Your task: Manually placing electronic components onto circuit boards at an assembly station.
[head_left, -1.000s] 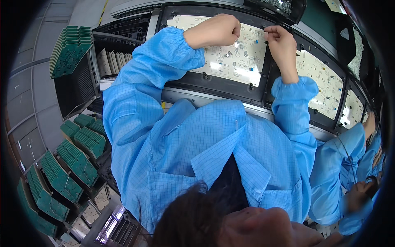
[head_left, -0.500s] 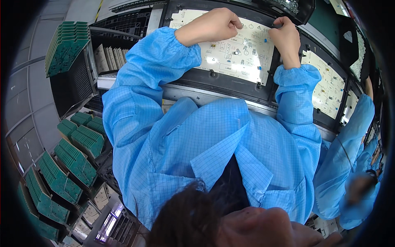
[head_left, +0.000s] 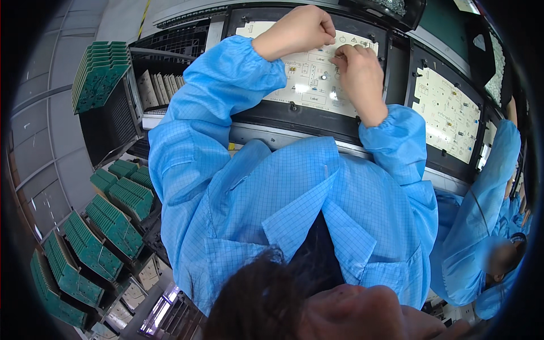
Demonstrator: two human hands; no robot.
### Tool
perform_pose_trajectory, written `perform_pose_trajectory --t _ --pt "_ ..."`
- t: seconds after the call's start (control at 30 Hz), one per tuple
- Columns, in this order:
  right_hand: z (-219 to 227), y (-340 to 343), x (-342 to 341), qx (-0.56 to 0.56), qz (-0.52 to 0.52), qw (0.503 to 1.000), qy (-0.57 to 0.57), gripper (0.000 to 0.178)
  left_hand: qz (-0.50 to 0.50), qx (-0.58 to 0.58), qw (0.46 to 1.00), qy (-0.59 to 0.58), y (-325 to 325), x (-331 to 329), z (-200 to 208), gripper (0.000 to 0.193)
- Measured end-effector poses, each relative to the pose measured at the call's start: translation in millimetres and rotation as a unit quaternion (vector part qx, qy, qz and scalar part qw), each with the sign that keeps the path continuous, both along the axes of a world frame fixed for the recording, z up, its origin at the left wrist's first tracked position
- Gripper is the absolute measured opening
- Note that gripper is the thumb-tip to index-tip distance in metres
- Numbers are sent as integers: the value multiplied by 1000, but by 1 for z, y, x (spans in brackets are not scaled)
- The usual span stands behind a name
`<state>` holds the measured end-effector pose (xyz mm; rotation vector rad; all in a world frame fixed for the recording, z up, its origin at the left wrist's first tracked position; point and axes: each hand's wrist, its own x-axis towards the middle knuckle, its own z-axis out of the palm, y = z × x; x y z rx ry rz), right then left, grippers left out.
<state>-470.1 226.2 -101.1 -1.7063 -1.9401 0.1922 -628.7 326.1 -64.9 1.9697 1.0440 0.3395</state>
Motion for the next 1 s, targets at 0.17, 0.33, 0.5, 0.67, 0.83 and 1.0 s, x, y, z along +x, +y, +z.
perform_pose_trajectory --t 0.17,0.33,0.5,0.67,0.83,1.0 --pt "-13 -3 -8 52 -12 998 28 7 2 97 994 -60 5 29 2 11" --pt "-6 -14 0 56 0 990 128 7 6 101 995 6 10 59 -21 19" --pt "1 -29 28 115 -44 974 191 11 -25 138 990 -2 11 70 -39 18" --pt "-1 -36 48 108 -100 966 212 7 -20 153 988 14 7 74 -36 18" --pt "-2 -36 51 124 -93 967 200 9 -11 157 987 38 4 77 -33 17" --pt "-2 -37 51 119 -101 964 214 10 7 161 987 -1 3 77 -36 15"
